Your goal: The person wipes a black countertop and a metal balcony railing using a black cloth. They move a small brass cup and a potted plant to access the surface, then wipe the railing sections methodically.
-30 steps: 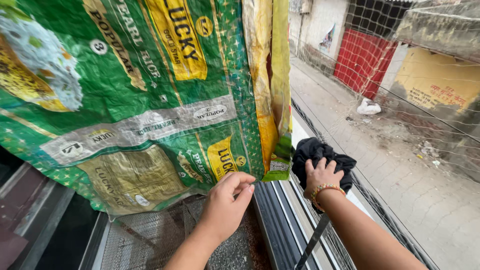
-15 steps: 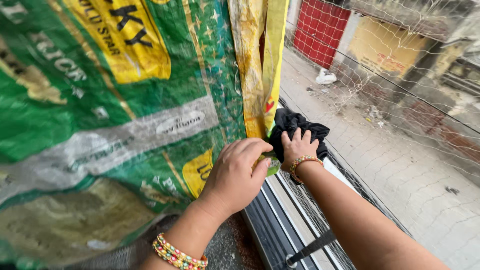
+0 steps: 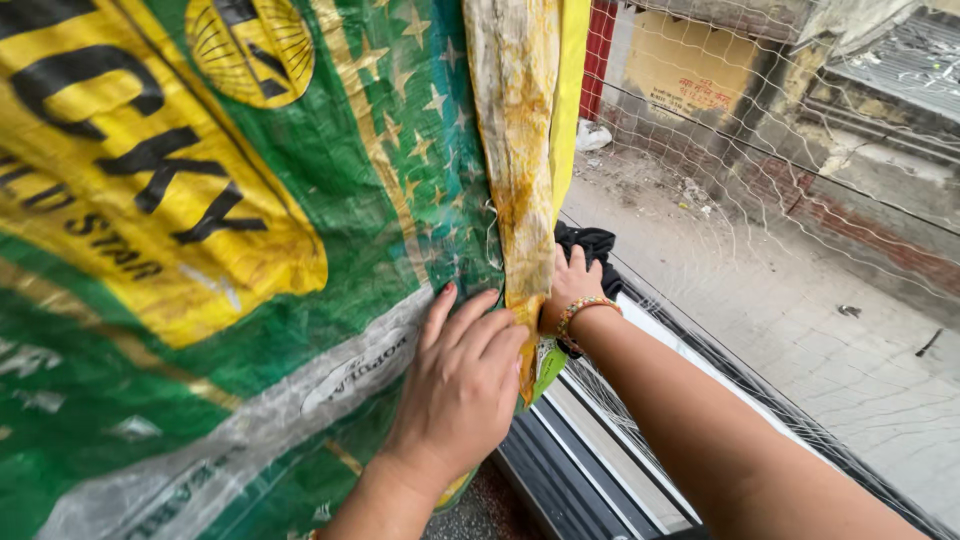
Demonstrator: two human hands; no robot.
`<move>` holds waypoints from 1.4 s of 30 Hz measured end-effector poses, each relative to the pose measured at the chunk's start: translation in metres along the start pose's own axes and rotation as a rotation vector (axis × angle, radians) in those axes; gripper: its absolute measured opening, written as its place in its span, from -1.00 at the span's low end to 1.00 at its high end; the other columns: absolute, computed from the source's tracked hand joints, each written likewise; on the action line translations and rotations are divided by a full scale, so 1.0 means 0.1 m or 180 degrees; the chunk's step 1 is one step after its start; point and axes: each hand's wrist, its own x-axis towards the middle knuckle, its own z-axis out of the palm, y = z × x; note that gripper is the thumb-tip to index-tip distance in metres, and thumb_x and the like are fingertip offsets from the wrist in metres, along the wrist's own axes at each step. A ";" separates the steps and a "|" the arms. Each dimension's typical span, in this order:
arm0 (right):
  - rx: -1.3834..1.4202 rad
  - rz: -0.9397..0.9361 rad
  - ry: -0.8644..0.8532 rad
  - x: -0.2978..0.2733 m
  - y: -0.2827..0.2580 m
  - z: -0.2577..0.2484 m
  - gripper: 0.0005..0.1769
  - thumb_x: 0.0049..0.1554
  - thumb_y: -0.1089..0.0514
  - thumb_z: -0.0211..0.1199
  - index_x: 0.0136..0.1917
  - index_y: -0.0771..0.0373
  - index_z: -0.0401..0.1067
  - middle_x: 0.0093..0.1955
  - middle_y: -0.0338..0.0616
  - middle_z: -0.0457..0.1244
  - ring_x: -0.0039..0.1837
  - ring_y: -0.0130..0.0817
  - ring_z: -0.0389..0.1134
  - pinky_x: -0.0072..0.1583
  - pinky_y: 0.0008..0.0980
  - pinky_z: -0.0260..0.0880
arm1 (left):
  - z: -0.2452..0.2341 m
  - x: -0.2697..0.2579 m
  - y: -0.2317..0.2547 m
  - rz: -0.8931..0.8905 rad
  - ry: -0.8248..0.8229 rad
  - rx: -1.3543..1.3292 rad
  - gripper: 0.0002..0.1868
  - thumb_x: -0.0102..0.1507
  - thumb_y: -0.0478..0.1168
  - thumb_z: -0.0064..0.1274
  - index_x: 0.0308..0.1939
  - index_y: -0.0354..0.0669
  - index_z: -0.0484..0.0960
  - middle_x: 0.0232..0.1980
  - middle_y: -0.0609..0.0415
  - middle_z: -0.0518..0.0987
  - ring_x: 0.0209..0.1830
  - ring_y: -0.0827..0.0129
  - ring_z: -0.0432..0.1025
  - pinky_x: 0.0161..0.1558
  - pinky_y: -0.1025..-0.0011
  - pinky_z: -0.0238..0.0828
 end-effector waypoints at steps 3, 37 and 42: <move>-0.0162 -0.0238 -0.0225 0.41 0.03 0.16 -0.08 0.08 -0.35 0.22 0.62 -0.19 0.02 0.72 -0.15 -0.20 0.71 0.33 -0.36 0.48 0.51 -0.16 | 0.06 0.00 -0.13 0.0055 -0.0064 0.0241 -0.72 0.22 -0.28 0.04 0.00 -0.28 0.62 0.15 -0.10 0.57 0.38 0.06 0.33 0.50 -0.01 -0.04; 0.0650 0.0381 0.0441 -1.42 0.28 -0.15 0.06 -0.22 -0.03 0.51 0.52 -0.09 0.15 0.61 0.07 -0.06 0.63 0.12 -0.16 0.48 0.18 -0.04 | 0.40 -0.27 -0.34 0.0348 -0.1037 0.2657 -0.32 0.25 -0.09 -0.20 0.50 0.04 0.29 0.63 0.24 0.10 0.65 0.37 -0.20 0.53 0.09 -0.55; 0.0431 0.0704 0.0540 -2.31 0.50 -0.02 0.07 -0.26 0.04 0.50 0.50 -0.06 0.17 0.57 0.06 0.00 0.61 0.09 -0.11 0.49 0.06 -0.03 | 0.37 -0.26 -0.30 0.0335 -0.1074 0.2698 -0.34 0.27 -0.09 -0.28 0.49 0.05 0.28 0.64 0.23 0.07 0.65 0.33 -0.23 0.53 0.07 -0.56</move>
